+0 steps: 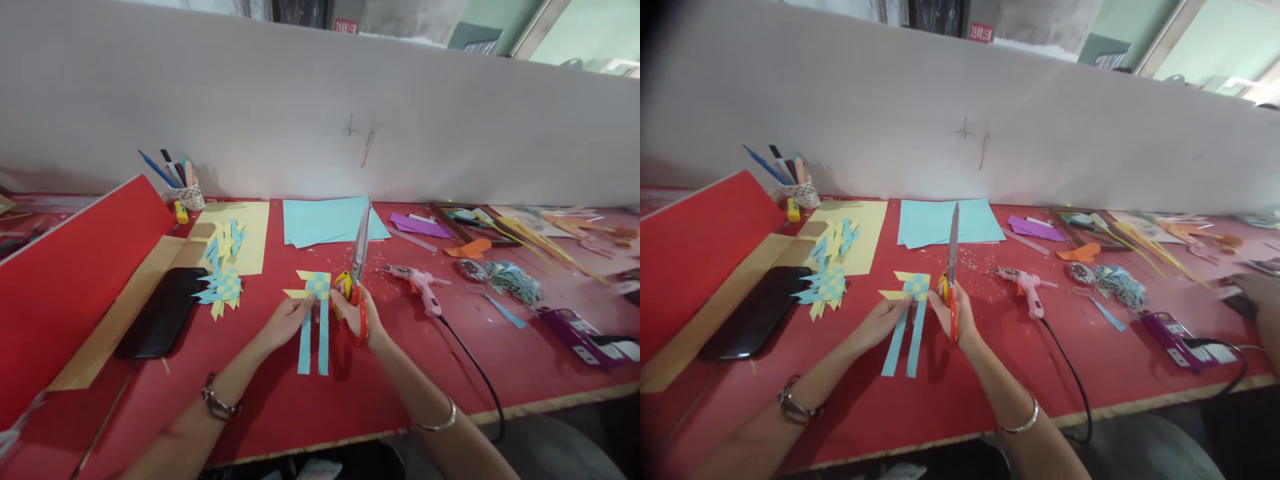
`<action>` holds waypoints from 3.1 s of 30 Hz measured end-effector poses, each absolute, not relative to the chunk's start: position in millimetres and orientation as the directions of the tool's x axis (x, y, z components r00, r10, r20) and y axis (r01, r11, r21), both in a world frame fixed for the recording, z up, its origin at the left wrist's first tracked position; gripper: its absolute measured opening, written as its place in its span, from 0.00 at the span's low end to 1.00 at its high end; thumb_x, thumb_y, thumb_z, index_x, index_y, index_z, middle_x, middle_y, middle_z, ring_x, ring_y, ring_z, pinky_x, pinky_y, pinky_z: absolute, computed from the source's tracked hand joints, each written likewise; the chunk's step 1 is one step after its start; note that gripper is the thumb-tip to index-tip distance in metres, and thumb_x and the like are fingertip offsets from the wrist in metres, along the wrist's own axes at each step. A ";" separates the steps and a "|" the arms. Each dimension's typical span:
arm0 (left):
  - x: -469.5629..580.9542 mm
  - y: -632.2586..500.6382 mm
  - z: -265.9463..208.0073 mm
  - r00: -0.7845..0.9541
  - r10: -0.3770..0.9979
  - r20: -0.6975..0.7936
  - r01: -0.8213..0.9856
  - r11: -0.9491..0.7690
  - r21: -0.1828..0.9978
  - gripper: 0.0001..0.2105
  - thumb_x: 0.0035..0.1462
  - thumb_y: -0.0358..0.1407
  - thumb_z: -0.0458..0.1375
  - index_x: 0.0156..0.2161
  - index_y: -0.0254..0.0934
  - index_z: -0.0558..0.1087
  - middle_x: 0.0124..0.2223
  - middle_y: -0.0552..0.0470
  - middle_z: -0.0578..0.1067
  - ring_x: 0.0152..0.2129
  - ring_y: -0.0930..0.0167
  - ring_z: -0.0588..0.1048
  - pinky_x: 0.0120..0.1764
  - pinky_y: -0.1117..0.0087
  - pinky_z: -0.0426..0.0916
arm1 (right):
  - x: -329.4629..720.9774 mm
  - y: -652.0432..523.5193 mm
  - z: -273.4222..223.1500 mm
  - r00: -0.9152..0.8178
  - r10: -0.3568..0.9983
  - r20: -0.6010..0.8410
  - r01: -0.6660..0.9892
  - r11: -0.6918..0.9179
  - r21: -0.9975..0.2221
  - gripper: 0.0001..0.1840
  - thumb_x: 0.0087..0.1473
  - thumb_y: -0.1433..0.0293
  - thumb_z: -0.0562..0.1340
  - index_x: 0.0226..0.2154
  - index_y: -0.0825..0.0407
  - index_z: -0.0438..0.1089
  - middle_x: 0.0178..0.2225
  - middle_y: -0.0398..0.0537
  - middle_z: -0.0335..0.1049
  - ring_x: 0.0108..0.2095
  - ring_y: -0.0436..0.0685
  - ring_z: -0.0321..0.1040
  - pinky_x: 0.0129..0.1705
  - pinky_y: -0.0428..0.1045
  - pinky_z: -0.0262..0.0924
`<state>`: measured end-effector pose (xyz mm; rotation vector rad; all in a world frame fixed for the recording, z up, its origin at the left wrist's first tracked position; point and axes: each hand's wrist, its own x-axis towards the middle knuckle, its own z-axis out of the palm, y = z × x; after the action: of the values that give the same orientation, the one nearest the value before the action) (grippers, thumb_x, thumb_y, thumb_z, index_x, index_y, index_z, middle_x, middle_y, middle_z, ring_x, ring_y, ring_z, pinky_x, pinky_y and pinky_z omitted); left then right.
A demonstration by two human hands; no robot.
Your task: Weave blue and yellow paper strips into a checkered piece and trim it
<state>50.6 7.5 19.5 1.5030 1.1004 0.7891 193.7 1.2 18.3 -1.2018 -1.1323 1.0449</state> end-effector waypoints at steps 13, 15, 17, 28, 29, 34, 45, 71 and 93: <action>-11.0 34.0 26.7 -0.233 0.936 0.265 0.140 -0.238 0.961 0.25 0.46 0.57 0.51 0.17 0.36 0.67 0.19 0.52 0.70 0.19 0.73 0.69 0.24 0.73 0.64 | 222.3 -4.9 45.1 -0.196 0.980 0.025 0.796 0.174 -0.580 0.21 0.43 0.55 0.59 0.17 0.50 0.49 0.17 0.37 0.48 0.19 0.47 0.44 0.22 0.45 0.39; -12.2 33.3 29.1 -0.251 0.918 0.307 0.147 -0.277 0.950 0.24 0.47 0.56 0.51 0.17 0.37 0.67 0.18 0.53 0.69 0.18 0.74 0.69 0.23 0.73 0.63 | 219.4 -5.9 47.2 -0.233 0.972 -0.017 0.815 0.186 -0.548 0.21 0.42 0.54 0.59 0.18 0.50 0.50 0.18 0.37 0.50 0.20 0.47 0.45 0.23 0.44 0.40; -11.8 30.7 33.5 -0.245 0.907 0.341 0.161 -0.309 0.937 0.23 0.48 0.55 0.51 0.17 0.37 0.67 0.16 0.54 0.68 0.16 0.75 0.67 0.20 0.74 0.62 | 216.7 -7.0 49.1 -0.253 0.967 -0.043 0.818 0.190 -0.543 0.21 0.42 0.54 0.59 0.19 0.51 0.50 0.18 0.37 0.51 0.20 0.47 0.45 0.23 0.44 0.40; -9.8 22.6 40.9 -0.140 0.883 0.448 0.221 -0.413 0.884 0.25 0.53 0.53 0.48 0.15 0.37 0.64 0.14 0.54 0.66 0.12 0.77 0.61 0.16 0.75 0.57 | 213.4 -10.5 50.6 -0.319 0.944 -0.087 0.797 0.217 -0.564 0.19 0.42 0.58 0.61 0.19 0.51 0.52 0.19 0.37 0.51 0.21 0.46 0.46 0.24 0.43 0.41; -9.6 22.7 40.6 -0.130 0.884 0.450 0.221 -0.416 0.882 0.25 0.53 0.53 0.48 0.14 0.37 0.64 0.14 0.54 0.66 0.11 0.77 0.60 0.16 0.75 0.56 | 213.5 -10.5 50.3 -0.319 0.944 -0.087 0.796 0.218 -0.565 0.19 0.41 0.58 0.61 0.19 0.51 0.52 0.19 0.36 0.51 0.21 0.46 0.46 0.24 0.43 0.41; -7.6 21.6 42.4 -0.089 0.885 0.456 0.233 -0.427 0.874 0.26 0.54 0.52 0.48 0.14 0.37 0.64 0.14 0.55 0.65 0.12 0.77 0.60 0.16 0.75 0.55 | 214.7 -10.1 48.7 -0.325 0.941 -0.096 0.780 0.209 -0.590 0.20 0.42 0.57 0.60 0.19 0.51 0.50 0.18 0.36 0.47 0.21 0.46 0.43 0.23 0.43 0.39; -5.5 18.7 47.9 -0.088 0.895 0.437 0.268 -0.401 0.876 0.26 0.54 0.51 0.47 0.13 0.37 0.63 0.12 0.56 0.61 0.10 0.77 0.58 0.14 0.75 0.53 | 214.2 -10.3 52.2 -0.312 0.941 -0.135 0.792 0.179 -0.584 0.24 0.41 0.54 0.59 0.17 0.51 0.46 0.16 0.35 0.42 0.19 0.45 0.40 0.20 0.43 0.38; -2.8 18.5 44.2 -0.118 0.883 0.453 0.260 -0.413 0.873 0.23 0.56 0.47 0.48 0.15 0.38 0.63 0.12 0.57 0.62 0.09 0.78 0.59 0.14 0.76 0.55 | 223.9 -9.0 50.3 -0.457 0.877 -0.147 0.752 0.293 -0.591 0.21 0.45 0.54 0.60 0.24 0.50 0.49 0.23 0.38 0.54 0.24 0.48 0.49 0.26 0.45 0.45; -2.7 21.0 39.6 -0.177 0.881 0.438 0.287 -0.379 0.880 0.24 0.53 0.51 0.49 0.14 0.38 0.62 0.11 0.57 0.59 0.10 0.78 0.58 0.14 0.75 0.53 | 220.0 -9.9 49.0 -0.390 0.908 -0.153 0.766 0.228 -0.600 0.18 0.49 0.57 0.55 0.21 0.51 0.49 0.19 0.36 0.50 0.21 0.46 0.44 0.24 0.44 0.41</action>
<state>-2.7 21.0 39.6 1.6008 1.3478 1.5904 220.0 -9.9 49.0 -1.5825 -2.2712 0.8996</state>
